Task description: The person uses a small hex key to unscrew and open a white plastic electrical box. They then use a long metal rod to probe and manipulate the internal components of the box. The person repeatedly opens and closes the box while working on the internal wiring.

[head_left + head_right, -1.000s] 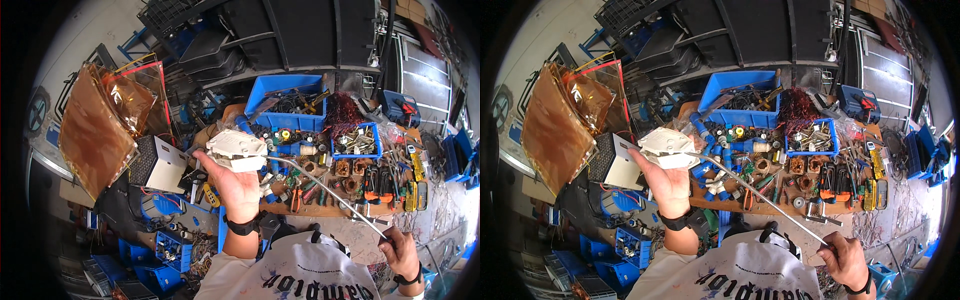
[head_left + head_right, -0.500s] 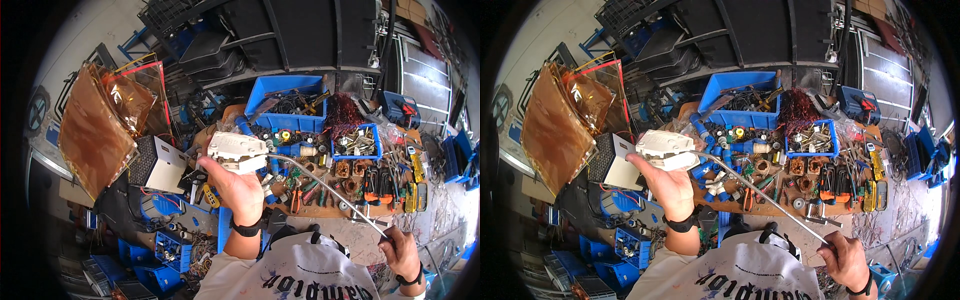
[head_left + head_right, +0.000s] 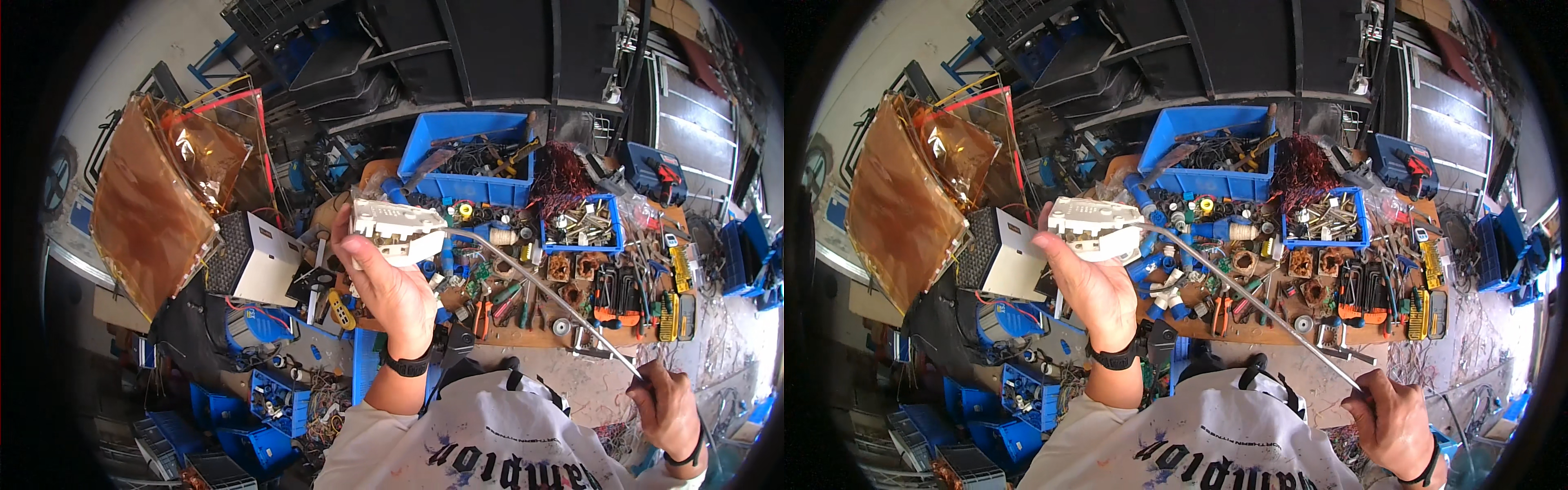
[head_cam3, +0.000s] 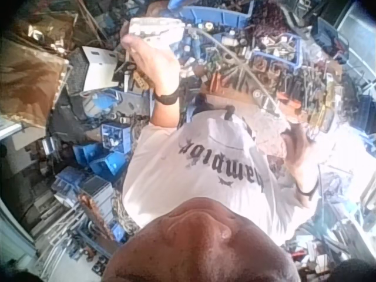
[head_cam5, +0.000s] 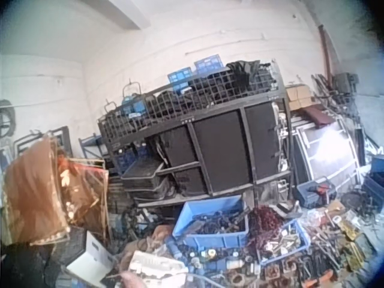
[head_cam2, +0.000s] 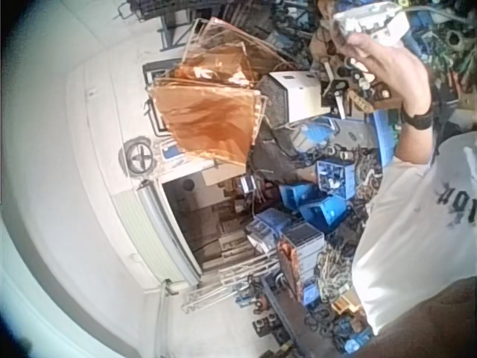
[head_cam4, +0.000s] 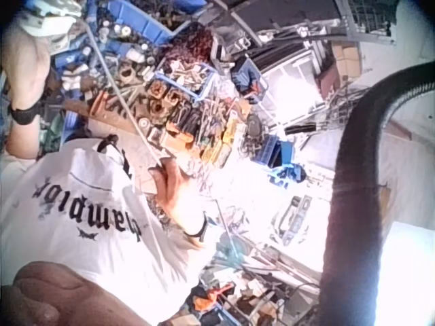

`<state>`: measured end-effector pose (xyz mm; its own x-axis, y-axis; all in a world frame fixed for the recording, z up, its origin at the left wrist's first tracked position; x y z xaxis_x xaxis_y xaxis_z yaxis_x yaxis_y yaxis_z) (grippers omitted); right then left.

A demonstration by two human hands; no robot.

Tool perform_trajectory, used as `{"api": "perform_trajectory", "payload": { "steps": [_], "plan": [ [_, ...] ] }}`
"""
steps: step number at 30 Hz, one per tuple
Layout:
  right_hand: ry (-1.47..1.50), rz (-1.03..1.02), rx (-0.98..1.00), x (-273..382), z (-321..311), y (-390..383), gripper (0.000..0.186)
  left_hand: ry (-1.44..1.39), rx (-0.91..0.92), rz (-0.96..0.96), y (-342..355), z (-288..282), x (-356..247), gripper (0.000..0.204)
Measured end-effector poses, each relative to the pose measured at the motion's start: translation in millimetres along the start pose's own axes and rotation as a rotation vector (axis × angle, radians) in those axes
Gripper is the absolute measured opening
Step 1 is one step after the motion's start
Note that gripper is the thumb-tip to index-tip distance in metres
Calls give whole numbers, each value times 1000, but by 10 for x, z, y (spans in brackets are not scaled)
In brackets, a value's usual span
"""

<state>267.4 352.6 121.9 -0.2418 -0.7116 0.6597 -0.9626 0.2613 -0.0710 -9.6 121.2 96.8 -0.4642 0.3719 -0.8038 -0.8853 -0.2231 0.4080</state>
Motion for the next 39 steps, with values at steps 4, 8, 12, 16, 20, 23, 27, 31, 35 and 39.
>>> {"api": "perform_trajectory", "payload": {
  "steps": [4, 8, 12, 16, 20, 23, 27, 31, 35, 39],
  "plan": [
    [0, 81, 46, 134, -80, 41, 14, 84, 26, 70, -44, 25, -44, 60],
    [-30, 96, 89, 297, -133, 93, 15, 186, 65, 157, -52, -13, -21, 55],
    [-85, 61, 87, 409, -128, 131, 17, 251, 83, 205, -53, -1, -44, 56],
    [-117, 41, 159, 493, -136, 190, 18, 210, 74, 206, -39, -10, 2, 58],
    [-108, 103, 228, 549, -261, 241, 16, 282, 111, 277, -75, 29, 52, 59],
    [-40, 80, 285, 531, -345, 293, 18, 242, 86, 264, -53, -5, 49, 61],
    [-198, -57, 210, 460, -115, 303, 23, 200, 25, 217, -40, 14, 131, 59],
    [-152, -57, 227, 310, 150, 322, 23, 126, 5, 224, -8, 60, 100, 58],
    [-93, -196, 117, 268, 230, 327, 22, 189, 28, 181, 22, 53, 158, 58],
    [-174, -191, -23, 172, 129, 368, 22, 3, 242, 107, 72, 11, 226, 55]
  ]
}}
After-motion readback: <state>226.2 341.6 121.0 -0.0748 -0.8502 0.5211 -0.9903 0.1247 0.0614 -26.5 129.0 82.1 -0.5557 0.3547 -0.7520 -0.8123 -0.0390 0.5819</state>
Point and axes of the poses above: each hand's wrist, its own y-axis towards the middle knuckle, its own z-axis out of the palm, x = y × z, the point moved 5 cm from there along y, towards the middle knuckle, and after that the axes turned 7 degrees about y, right-handed, at the moved point
